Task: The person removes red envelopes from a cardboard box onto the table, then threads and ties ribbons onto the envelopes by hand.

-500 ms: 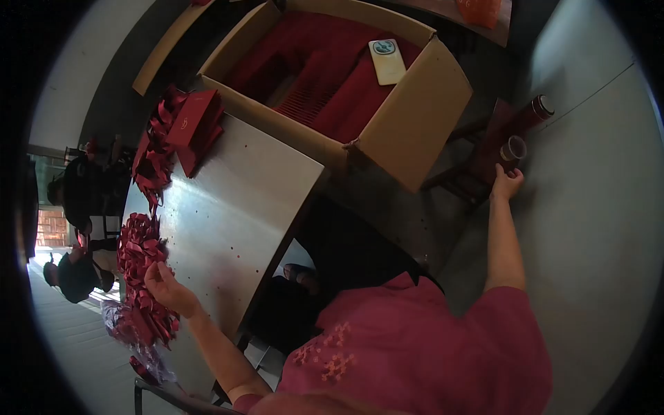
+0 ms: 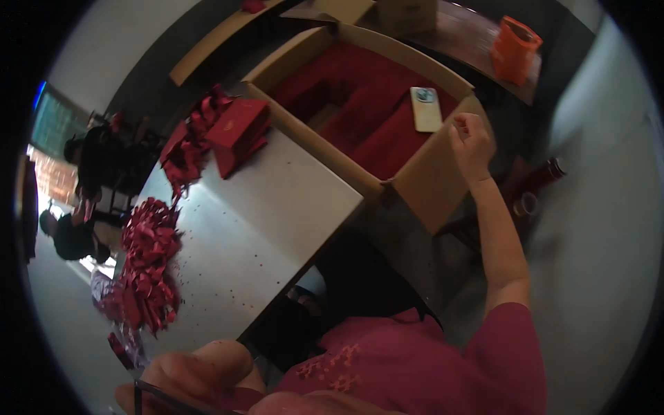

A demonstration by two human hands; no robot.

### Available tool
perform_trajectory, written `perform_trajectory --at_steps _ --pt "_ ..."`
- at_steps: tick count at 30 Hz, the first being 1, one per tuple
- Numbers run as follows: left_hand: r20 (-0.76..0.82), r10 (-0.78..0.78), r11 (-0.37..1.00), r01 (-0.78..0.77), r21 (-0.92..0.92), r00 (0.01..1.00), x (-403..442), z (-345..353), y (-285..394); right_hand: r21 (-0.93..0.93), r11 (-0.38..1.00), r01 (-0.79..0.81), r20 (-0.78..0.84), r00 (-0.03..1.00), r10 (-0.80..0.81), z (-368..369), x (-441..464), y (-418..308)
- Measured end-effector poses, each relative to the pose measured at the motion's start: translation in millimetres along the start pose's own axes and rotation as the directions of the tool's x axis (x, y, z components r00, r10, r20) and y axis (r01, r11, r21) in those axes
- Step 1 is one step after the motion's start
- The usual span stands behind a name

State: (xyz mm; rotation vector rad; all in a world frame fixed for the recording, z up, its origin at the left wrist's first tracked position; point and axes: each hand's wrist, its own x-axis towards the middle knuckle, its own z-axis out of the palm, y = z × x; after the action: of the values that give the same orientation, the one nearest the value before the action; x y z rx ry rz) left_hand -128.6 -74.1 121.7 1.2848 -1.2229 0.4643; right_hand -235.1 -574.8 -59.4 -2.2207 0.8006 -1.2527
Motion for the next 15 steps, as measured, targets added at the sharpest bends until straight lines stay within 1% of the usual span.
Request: perform_trajectory --at_steps 1,2,3,4,5,6,7,9,10,11,13,14,15 --pt "-0.014 0.013 0.998 -0.012 0.059 1.0 0.0 -8.7 8.1 -0.122 0.988 0.098 0.08 0.993 -0.089 12.5 15.1 -9.7" --pt "-0.029 0.023 0.994 -0.02 0.105 0.999 -0.4 -14.9 14.6 -0.135 0.983 0.127 0.214 0.972 -0.096 32.8 29.7 5.2" --pt "-0.043 0.029 0.99 -0.023 0.137 0.999 -1.1 -19.2 19.1 -0.105 0.983 0.149 0.219 0.968 -0.123 51.8 40.0 3.1" --pt "-0.056 0.034 0.987 -0.025 0.159 0.998 -2.2 -21.8 22.1 -0.269 0.954 0.136 0.326 0.945 -0.043 66.1 48.1 1.3" --pt "-0.067 0.039 0.984 -0.027 0.174 0.997 -3.9 -24.0 23.8 -0.432 0.891 0.138 0.407 0.912 0.056 78.9 55.9 1.7" --pt "-0.077 0.038 0.983 -0.023 0.183 0.996 -5.8 -25.4 24.8 -0.517 0.85 0.098 0.492 0.847 0.202 93.2 66.2 8.7" --pt "-0.087 0.036 0.981 -0.018 0.193 0.996 -7.7 -26.9 25.9 -0.51 0.853 0.11 0.499 0.846 0.189 104.6 74.6 14.0" --pt "-0.098 0.023 0.978 -0.002 0.209 0.995 -10.5 -30.6 28.2 -0.658 0.752 0.044 0.57 0.682 0.458 122.0 84.8 18.6" --pt "-0.101 0.016 0.977 0.006 0.215 0.995 -11.8 -32.2 28.8 -0.698 0.713 0.072 0.59 0.621 0.515 126.7 89.8 18.3" --pt "-0.104 0.01 0.976 0.013 0.217 0.994 -13.0 -33.4 28.5 -0.696 0.714 0.076 0.594 0.62 0.513 133.7 93.4 17.7" --pt "-0.104 -0.007 0.978 0.029 0.209 0.995 -14.1 -34.1 26.0 -0.748 0.663 -0.024 0.516 0.608 0.604 140.5 94.5 6.2" --pt "-0.099 -0.014 0.979 0.034 0.199 0.995 -13.6 -34.3 23.7 -0.752 0.658 -0.032 0.51 0.605 0.612 140.4 93.5 -0.2" --pt "-0.093 -0.023 0.982 0.04 0.187 0.995 -13.3 -34.3 21.0 -0.787 0.616 -0.044 0.451 0.64 0.622 138.6 91.8 -8.6"
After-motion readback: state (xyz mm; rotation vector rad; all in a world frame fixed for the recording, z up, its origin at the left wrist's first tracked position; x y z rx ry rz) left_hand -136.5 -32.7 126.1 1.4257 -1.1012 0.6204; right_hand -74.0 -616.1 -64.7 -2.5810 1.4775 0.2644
